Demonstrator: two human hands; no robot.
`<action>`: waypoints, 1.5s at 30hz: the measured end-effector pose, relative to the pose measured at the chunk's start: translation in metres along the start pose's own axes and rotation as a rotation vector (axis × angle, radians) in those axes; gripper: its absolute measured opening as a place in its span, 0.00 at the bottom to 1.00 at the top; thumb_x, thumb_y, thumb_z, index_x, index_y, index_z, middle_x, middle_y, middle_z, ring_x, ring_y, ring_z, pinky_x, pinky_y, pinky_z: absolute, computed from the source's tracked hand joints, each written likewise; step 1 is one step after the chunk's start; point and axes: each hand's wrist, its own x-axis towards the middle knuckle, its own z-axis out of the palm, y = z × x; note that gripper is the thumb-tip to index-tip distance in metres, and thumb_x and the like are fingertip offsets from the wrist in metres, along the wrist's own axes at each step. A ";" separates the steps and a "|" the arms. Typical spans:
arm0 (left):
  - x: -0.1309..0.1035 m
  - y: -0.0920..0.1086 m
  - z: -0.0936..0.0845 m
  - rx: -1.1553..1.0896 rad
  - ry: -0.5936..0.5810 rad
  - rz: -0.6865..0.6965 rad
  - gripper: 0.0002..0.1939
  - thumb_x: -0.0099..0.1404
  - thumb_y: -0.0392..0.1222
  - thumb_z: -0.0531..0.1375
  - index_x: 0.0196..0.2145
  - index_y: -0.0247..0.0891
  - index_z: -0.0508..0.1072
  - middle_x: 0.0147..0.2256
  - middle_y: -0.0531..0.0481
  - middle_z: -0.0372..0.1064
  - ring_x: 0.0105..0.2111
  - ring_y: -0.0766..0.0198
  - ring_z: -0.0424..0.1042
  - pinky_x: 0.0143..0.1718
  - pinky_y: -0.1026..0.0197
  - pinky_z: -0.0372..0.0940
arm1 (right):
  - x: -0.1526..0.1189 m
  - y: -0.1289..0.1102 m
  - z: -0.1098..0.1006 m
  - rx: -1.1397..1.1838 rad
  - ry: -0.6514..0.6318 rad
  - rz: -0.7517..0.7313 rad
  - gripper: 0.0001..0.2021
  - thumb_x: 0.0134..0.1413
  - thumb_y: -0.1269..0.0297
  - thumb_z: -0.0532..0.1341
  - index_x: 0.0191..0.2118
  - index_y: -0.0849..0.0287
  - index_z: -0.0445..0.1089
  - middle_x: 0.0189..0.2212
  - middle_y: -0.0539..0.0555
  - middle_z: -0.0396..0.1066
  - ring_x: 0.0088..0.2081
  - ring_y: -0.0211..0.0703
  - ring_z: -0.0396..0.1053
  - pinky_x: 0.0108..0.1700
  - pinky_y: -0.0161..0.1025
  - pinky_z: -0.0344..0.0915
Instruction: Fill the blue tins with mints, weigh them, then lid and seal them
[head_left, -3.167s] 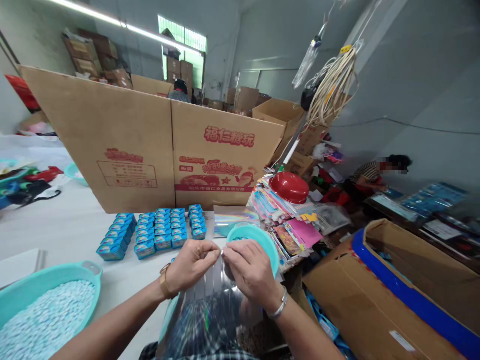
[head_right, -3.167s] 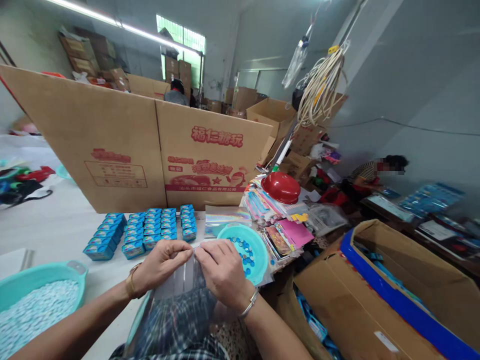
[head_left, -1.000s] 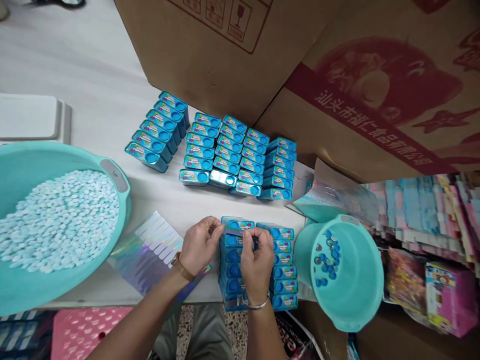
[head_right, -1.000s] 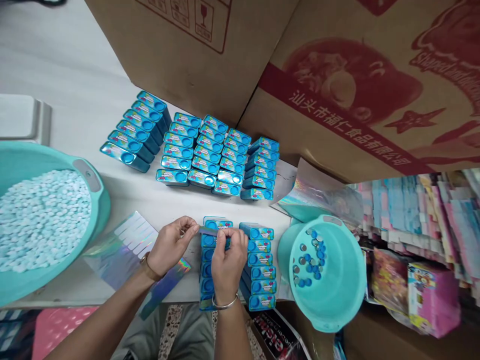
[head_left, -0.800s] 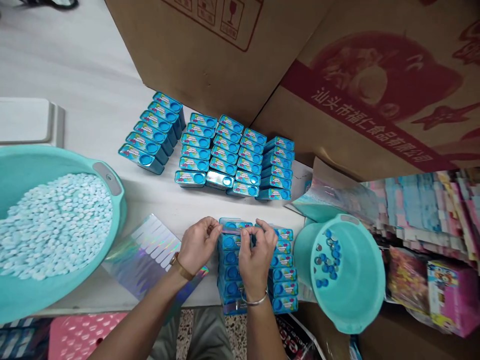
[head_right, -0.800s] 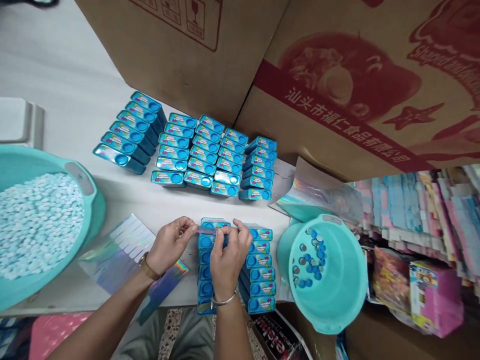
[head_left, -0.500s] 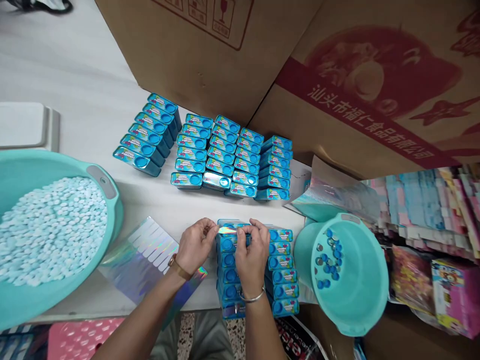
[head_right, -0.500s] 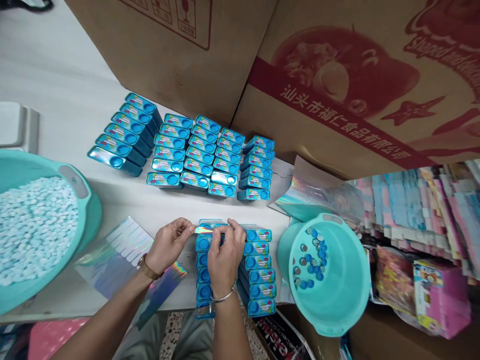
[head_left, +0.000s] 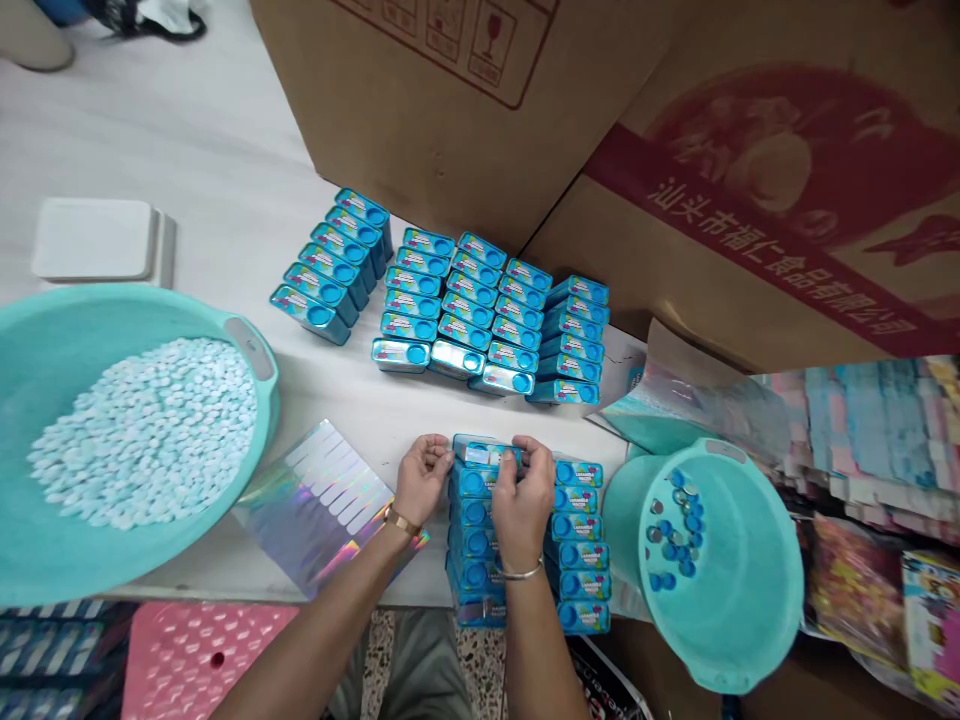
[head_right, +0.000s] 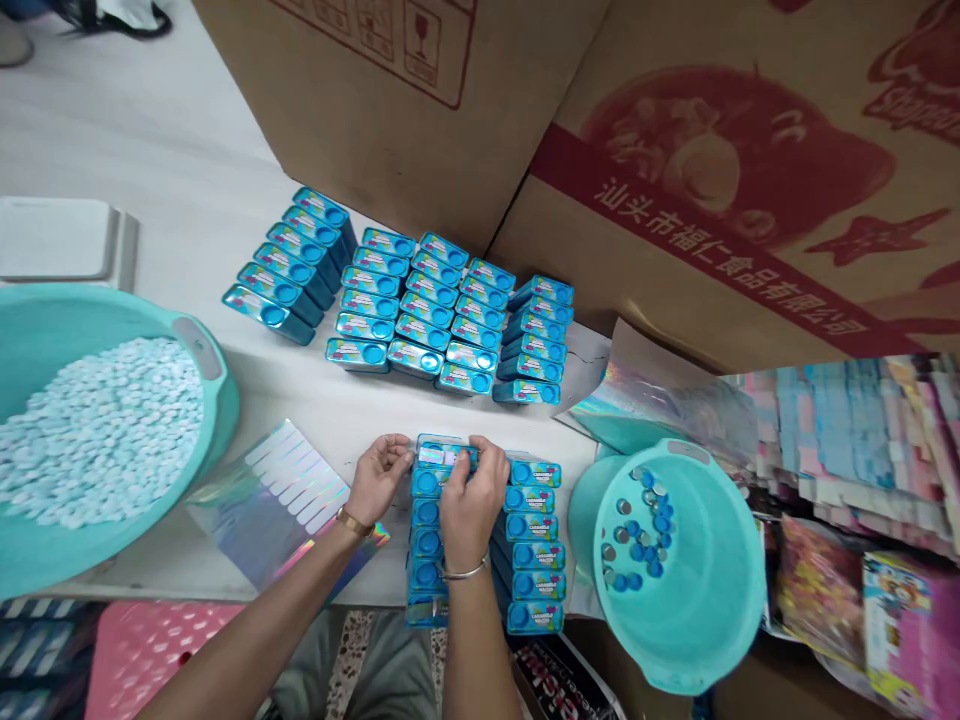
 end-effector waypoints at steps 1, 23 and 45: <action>-0.008 0.000 -0.007 0.019 0.029 0.011 0.20 0.57 0.54 0.63 0.41 0.38 0.69 0.30 0.52 0.66 0.29 0.66 0.67 0.35 0.62 0.65 | -0.001 -0.002 -0.005 0.017 0.006 -0.002 0.12 0.63 0.63 0.53 0.49 0.60 0.65 0.45 0.61 0.68 0.45 0.51 0.65 0.48 0.51 0.63; -0.033 -0.046 -0.158 1.337 -0.136 0.626 0.26 0.72 0.49 0.48 0.66 0.49 0.56 0.69 0.43 0.45 0.68 0.42 0.45 0.62 0.34 0.46 | -0.139 -0.034 0.069 -0.305 -0.426 -0.156 0.17 0.66 0.62 0.50 0.55 0.56 0.68 0.41 0.60 0.68 0.45 0.54 0.64 0.44 0.48 0.58; -0.033 -0.049 -0.158 1.288 -0.067 0.691 0.24 0.72 0.44 0.48 0.64 0.48 0.61 0.68 0.44 0.50 0.68 0.44 0.47 0.62 0.36 0.48 | -0.155 -0.034 0.068 -0.420 -0.451 -0.300 0.16 0.62 0.67 0.55 0.55 0.53 0.68 0.51 0.60 0.68 0.49 0.55 0.63 0.48 0.49 0.58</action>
